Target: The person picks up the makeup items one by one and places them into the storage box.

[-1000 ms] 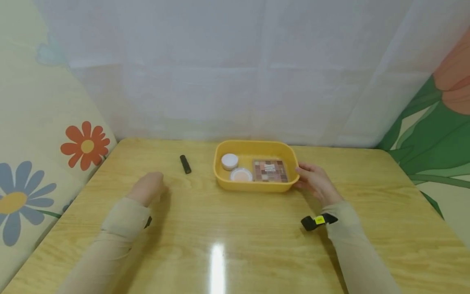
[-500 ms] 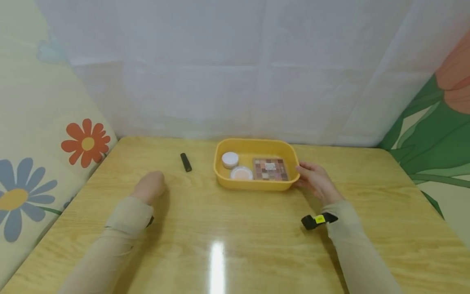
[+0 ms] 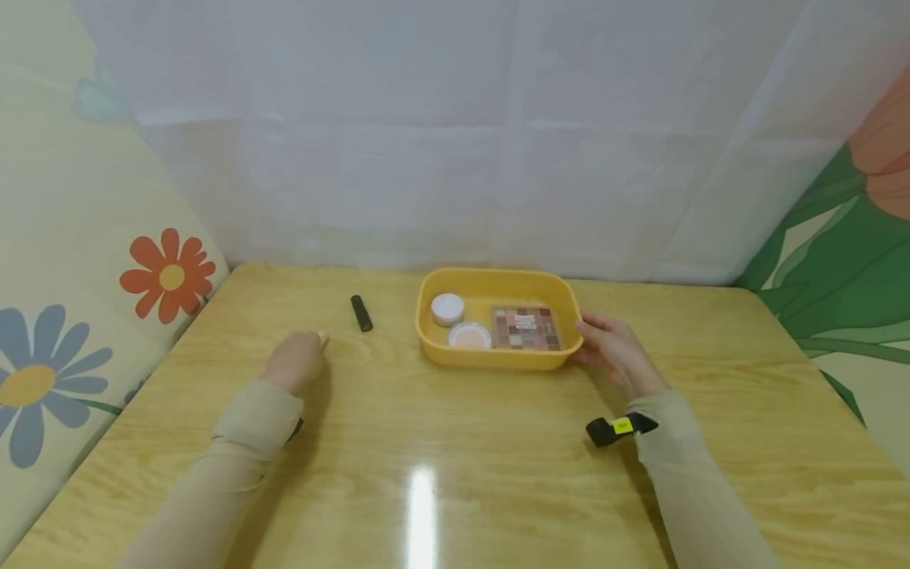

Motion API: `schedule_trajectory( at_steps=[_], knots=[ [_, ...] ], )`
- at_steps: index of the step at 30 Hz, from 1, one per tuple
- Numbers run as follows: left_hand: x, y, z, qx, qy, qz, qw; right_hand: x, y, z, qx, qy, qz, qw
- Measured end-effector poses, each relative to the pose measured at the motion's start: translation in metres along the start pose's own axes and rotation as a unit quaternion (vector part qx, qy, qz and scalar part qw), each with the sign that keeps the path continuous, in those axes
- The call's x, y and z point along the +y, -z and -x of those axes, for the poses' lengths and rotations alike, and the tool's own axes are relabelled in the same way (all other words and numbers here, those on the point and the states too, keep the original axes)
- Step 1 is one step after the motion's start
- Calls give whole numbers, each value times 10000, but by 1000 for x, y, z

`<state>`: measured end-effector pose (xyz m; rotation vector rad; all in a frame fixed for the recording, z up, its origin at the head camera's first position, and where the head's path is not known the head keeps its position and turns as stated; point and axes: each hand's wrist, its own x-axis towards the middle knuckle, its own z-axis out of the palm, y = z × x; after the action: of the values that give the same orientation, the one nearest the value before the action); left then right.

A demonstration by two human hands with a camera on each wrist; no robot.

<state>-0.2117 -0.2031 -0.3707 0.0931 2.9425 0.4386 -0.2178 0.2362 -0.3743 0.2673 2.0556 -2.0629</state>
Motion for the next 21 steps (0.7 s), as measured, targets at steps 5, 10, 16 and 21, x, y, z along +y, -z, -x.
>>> schedule_trajectory(
  at_steps=[5,10,16,21],
  knots=[
    [1,0,1,-46,54,14,10000,0,1,-1,6,18,3,10000],
    [2,2,0,-156,152,111,9997,0,2,-2,11,67,-90,9999],
    [1,2,-2,-270,242,257,9990,0,2,-2,0,103,-31,9999],
    [-1,3,-2,-161,176,550,9982,1,3,-2,-16,67,-60,10000]
  ],
)
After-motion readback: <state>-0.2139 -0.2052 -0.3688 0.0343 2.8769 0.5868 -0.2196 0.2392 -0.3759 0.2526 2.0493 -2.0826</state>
